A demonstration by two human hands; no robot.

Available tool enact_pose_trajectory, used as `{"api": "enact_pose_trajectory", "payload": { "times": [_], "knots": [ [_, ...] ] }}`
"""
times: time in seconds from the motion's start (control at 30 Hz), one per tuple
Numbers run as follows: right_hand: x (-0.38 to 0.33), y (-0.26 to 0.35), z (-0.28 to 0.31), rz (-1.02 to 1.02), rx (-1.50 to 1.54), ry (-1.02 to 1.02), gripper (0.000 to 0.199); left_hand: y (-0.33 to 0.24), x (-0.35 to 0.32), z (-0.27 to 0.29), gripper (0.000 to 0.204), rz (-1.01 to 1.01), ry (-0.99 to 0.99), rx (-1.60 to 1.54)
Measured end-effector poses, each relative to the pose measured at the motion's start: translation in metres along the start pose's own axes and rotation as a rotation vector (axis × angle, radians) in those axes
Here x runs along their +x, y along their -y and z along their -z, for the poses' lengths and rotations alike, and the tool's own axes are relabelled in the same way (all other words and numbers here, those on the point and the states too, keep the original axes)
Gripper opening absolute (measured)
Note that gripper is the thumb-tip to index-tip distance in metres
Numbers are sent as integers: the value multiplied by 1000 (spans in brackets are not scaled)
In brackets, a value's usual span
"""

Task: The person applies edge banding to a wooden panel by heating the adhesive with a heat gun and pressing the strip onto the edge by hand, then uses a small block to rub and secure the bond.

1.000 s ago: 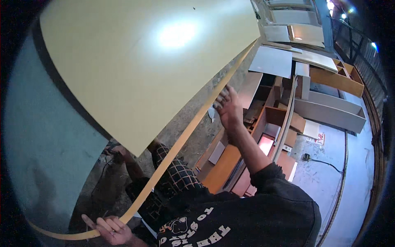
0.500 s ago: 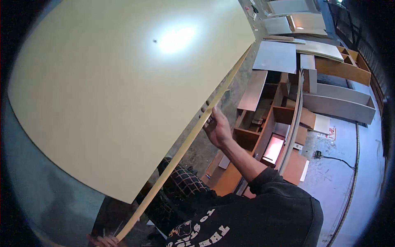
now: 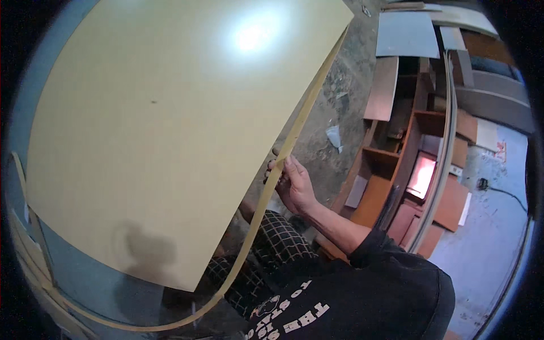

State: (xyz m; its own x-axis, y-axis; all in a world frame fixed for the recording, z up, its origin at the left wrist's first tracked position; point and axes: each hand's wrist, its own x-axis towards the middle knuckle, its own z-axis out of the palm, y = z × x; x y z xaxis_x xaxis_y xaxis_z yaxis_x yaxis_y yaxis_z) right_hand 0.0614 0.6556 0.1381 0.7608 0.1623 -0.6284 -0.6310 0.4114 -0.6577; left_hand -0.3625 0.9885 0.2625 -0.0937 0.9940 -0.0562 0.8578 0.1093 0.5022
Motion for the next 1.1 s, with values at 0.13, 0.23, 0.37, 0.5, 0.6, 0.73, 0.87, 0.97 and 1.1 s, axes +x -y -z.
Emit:
{"api": "enact_pose_trajectory", "payload": {
  "times": [0.13, 0.23, 0.37, 0.5, 0.6, 0.73, 0.87, 0.97, 1.1],
  "knots": [
    [3, -14, 6, 36, 159, -10, 45, -53, 16, -44, 66, -323, 73, -139],
    [9, -21, 11, 49, 187, -36, 48, -111, 15, -116, 39, -608, 125, -263],
    [28, -32, 19, 91, 169, -32, 50, -182, -25, -217, 54, -772, 611, -598],
    [41, -39, 31, 124, 216, -33, 52, -242, -71, -274, 50, -1441, 881, -286],
    [41, -50, 37, 169, 197, -86, 52, -252, -78, -291, 52, -1479, 1077, -254],
    [24, -78, 32, 183, -13, -136, 50, -218, -62, -291, 59, -1274, 1294, -232],
    [-2, -104, 26, 289, 11, -223, 43, -180, -54, -272, 72, -1526, 1331, -162],
    [-22, -123, 21, 299, 78, -193, 41, -164, -50, -256, 86, -1901, 1329, 54],
    [-51, -160, 6, 272, 172, -242, 37, -142, -44, -246, 95, -2253, 1257, 135]
  ]
}}
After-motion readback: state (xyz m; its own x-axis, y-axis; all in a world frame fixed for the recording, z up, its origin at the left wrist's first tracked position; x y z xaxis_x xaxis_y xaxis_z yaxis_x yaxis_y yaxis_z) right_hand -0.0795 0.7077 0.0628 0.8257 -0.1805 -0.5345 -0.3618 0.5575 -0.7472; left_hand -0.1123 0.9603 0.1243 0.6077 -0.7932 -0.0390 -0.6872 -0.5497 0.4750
